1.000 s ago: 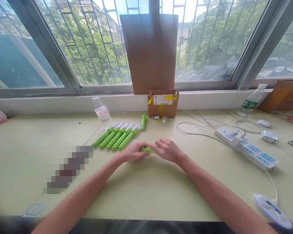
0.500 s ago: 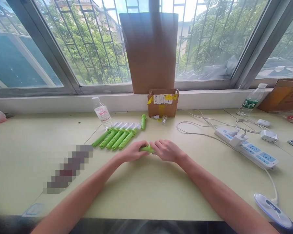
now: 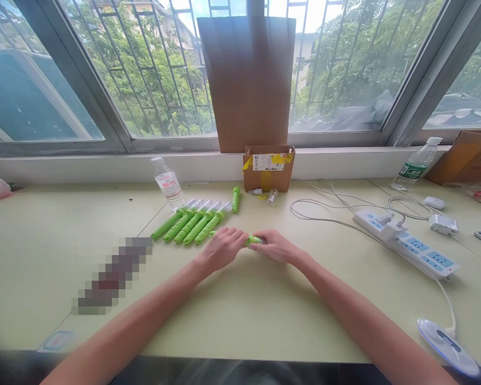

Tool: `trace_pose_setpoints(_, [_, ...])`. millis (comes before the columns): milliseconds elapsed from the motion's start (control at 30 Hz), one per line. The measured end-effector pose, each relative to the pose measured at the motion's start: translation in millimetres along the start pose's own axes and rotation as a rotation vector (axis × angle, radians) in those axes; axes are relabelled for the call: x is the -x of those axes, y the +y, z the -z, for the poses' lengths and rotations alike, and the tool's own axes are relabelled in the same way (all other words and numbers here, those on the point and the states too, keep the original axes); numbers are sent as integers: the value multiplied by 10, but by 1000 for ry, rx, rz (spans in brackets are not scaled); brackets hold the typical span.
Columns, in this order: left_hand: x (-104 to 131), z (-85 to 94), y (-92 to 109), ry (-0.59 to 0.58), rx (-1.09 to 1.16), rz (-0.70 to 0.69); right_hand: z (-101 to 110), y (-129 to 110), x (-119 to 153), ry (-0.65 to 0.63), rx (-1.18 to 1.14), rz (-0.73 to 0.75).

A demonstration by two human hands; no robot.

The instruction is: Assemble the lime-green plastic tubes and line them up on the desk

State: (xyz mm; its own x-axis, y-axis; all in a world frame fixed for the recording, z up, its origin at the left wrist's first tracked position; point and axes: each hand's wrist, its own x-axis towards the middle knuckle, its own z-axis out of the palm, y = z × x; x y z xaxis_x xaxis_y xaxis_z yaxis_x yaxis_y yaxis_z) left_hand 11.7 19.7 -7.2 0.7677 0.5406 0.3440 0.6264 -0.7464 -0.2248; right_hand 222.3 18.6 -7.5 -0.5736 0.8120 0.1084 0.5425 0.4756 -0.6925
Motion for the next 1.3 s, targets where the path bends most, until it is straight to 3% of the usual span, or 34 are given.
trace_pose_setpoints(67, [-8, -27, 14, -4, -16, -3, 10, 43, 0, -29, -40, -18])
trace_pose_setpoints(167, [-14, -24, -17, -70, 100, 90, -44, 80, 9, 137, 195, 92])
trace_pose_setpoints(300, [14, 126, -132, -186, 576, 277, -114, 73, -3, 363, 685, 410])
trace_pose_setpoints(400, [34, 248, -180, -379, 1003, 349, -85, 77, -9, 452, 895, 583])
trace_pose_setpoints(567, [16, 234, -117, -269, 1154, 423, 5, 117, 22, 466, 1046, 644])
trace_pose_setpoints(700, [7, 165, -108, -192, 1055, 385, 5, 89, 29, 465, 1110, 642])
trace_pose_setpoints(900, [10, 123, -125, -145, 678, 315, -90, 42, 16, 412, 1071, 537])
trace_pose_setpoints(1033, [-8, 112, -73, -86, 362, 239, -92, 14, 19, 351, 806, 376])
trace_pose_setpoints(1200, [-14, 69, -54, 24, 23, 63, 0, -52, 20, 177, 253, 181])
trace_pose_setpoints(1300, [-15, 25, -47, 4, 7, 37, -8, -23, 20, 142, 218, 171])
